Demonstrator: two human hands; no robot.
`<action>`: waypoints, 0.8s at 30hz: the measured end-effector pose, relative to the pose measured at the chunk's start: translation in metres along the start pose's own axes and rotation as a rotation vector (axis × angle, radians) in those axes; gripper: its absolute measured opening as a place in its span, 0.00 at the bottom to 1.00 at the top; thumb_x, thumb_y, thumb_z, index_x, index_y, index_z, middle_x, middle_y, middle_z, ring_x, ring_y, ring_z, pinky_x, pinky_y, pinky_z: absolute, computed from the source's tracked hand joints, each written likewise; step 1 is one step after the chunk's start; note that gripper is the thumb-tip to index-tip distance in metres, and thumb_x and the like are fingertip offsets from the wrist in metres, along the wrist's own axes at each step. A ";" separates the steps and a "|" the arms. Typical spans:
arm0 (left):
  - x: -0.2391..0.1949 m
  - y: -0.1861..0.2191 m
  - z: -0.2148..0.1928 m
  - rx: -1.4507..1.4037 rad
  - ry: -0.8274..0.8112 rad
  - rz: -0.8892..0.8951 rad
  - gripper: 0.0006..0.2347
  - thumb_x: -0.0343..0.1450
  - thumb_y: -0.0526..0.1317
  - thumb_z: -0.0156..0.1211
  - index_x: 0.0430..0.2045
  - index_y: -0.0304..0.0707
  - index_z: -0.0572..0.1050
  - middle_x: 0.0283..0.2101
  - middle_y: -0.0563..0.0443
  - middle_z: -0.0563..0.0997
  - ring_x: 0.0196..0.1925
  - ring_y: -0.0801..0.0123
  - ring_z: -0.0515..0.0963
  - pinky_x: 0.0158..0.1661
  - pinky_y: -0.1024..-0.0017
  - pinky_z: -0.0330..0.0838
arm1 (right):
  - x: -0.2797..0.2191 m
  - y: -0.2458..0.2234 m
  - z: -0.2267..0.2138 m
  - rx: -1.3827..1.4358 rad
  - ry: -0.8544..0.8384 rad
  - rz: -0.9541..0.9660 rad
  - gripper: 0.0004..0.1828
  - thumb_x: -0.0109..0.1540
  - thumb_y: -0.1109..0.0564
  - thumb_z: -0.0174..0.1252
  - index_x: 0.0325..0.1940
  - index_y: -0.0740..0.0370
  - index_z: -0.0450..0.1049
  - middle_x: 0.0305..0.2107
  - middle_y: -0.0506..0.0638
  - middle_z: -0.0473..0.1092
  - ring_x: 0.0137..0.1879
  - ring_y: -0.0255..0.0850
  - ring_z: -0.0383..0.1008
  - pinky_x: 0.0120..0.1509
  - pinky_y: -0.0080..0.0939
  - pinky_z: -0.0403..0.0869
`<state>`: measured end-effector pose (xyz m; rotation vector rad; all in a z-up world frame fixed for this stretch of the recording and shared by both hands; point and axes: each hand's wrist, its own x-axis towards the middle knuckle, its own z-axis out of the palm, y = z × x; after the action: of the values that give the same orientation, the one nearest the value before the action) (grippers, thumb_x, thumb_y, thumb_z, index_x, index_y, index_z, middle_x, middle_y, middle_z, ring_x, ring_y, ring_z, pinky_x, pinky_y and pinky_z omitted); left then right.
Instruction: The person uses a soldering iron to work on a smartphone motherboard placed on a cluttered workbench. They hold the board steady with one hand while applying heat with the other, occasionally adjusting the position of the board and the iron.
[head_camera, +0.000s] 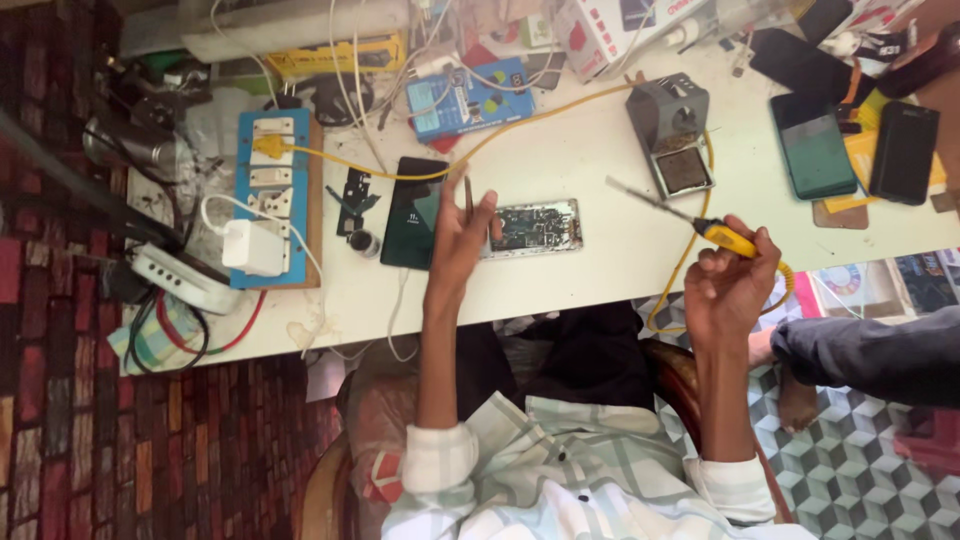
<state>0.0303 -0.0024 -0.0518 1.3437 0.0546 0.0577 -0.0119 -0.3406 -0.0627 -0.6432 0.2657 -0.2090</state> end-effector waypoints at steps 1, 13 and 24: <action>0.006 -0.004 -0.005 -0.164 0.001 -0.049 0.28 0.77 0.44 0.58 0.71 0.36 0.56 0.23 0.54 0.74 0.23 0.79 0.68 0.27 0.78 0.62 | -0.003 0.002 0.003 0.021 0.001 0.024 0.21 0.75 0.42 0.52 0.57 0.62 0.75 0.22 0.43 0.67 0.29 0.32 0.69 0.24 0.26 0.61; 0.025 -0.045 0.011 -0.625 0.040 0.265 0.17 0.82 0.49 0.43 0.57 0.33 0.66 0.31 0.52 0.69 0.34 0.71 0.70 0.41 0.71 0.66 | -0.005 0.010 -0.001 0.021 -0.099 -0.074 0.18 0.75 0.46 0.52 0.59 0.62 0.72 0.24 0.45 0.68 0.25 0.29 0.63 0.25 0.23 0.61; 0.026 -0.055 0.007 -0.482 0.094 0.286 0.16 0.82 0.53 0.41 0.39 0.38 0.64 0.29 0.52 0.66 0.33 0.69 0.68 0.48 0.65 0.68 | 0.026 0.078 0.004 -0.325 0.061 -0.335 0.17 0.75 0.46 0.50 0.41 0.62 0.68 0.19 0.45 0.61 0.19 0.31 0.60 0.21 0.31 0.58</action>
<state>0.0577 -0.0194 -0.1045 0.8584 -0.0698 0.3547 0.0222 -0.2848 -0.1119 -1.0050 0.2519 -0.5146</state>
